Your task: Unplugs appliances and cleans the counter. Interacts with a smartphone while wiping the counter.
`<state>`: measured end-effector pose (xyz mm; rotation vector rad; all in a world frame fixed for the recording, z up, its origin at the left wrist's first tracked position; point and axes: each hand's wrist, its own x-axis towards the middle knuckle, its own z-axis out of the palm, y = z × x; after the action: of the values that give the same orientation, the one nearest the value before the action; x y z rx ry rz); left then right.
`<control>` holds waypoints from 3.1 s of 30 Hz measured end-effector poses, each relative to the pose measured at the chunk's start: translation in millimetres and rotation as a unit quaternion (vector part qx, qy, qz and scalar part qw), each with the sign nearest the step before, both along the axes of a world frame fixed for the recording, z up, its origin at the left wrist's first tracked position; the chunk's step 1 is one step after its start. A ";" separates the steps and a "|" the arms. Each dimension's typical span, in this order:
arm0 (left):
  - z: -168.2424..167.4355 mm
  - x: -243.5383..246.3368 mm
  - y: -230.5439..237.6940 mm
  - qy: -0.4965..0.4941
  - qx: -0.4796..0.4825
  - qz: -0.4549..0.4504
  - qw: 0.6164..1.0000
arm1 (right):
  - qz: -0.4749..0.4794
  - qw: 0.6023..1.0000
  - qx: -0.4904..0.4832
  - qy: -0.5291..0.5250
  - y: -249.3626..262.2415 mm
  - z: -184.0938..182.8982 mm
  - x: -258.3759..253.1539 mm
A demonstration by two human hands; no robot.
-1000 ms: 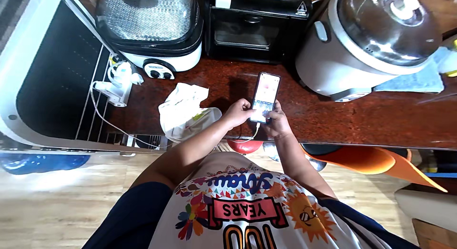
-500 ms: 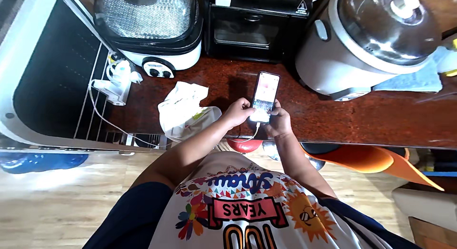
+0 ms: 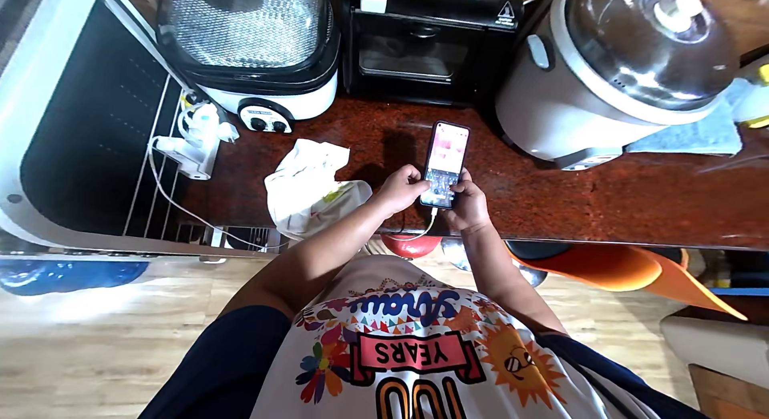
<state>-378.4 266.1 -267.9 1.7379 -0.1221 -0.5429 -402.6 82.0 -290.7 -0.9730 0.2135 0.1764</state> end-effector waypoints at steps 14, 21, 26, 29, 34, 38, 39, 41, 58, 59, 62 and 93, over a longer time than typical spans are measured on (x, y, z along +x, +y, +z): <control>1.5 -0.1 3.2 -0.001 0.004 0.008 1.000 | 0.019 0.998 -0.015 -0.053 -4.2 -4.8 1.6; 2.7 0.0 3.9 0.004 0.004 0.009 1.000 | 0.019 0.998 -0.016 -0.055 -3.5 -3.5 2.0; 2.4 0.4 4.3 0.004 -0.002 0.002 1.000 | 0.013 0.998 -0.045 -0.050 -1.1 -2.0 1.6; 4.6 5.5 17.1 -0.035 0.038 -0.018 0.999 | 0.005 0.998 -0.040 -0.039 0.5 -2.7 2.3; -39.9 33.8 105.3 -0.185 0.396 -0.012 0.899 | -0.003 1.000 -0.017 -0.005 -5.0 -2.3 3.5; -66.0 14.7 146.6 -0.109 0.488 -0.004 0.866 | -0.022 0.999 -0.034 0.015 -7.5 0.4 5.9; -66.1 4.0 140.0 -0.133 0.483 -0.026 0.865 | -0.026 0.999 -0.033 0.013 -8.5 -0.1 7.1; -72.9 -20.0 124.8 -0.222 0.454 -0.098 0.857 | -0.030 0.999 -0.030 0.008 -9.1 -2.9 8.5; -77.6 29.4 136.5 -0.171 0.480 0.096 0.855 | 0.005 0.999 -0.027 -0.035 -8.7 -4.5 4.3; -71.4 29.8 126.2 -0.200 0.456 0.101 0.861 | 0.005 0.999 -0.025 -0.036 -9.4 -3.7 3.8; -35.9 34.1 95.2 -0.239 0.362 0.086 0.897 | -0.002 0.999 -0.027 -0.029 -11.2 -3.0 3.7; -25.6 21.9 109.3 -0.147 0.301 0.105 0.937 | -0.062 0.997 -0.022 0.041 -0.6 6.4 9.2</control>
<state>-356.5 375.4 -293.5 2.3921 0.0267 -0.1593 -393.4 81.3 -284.3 -0.9946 0.3526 0.0986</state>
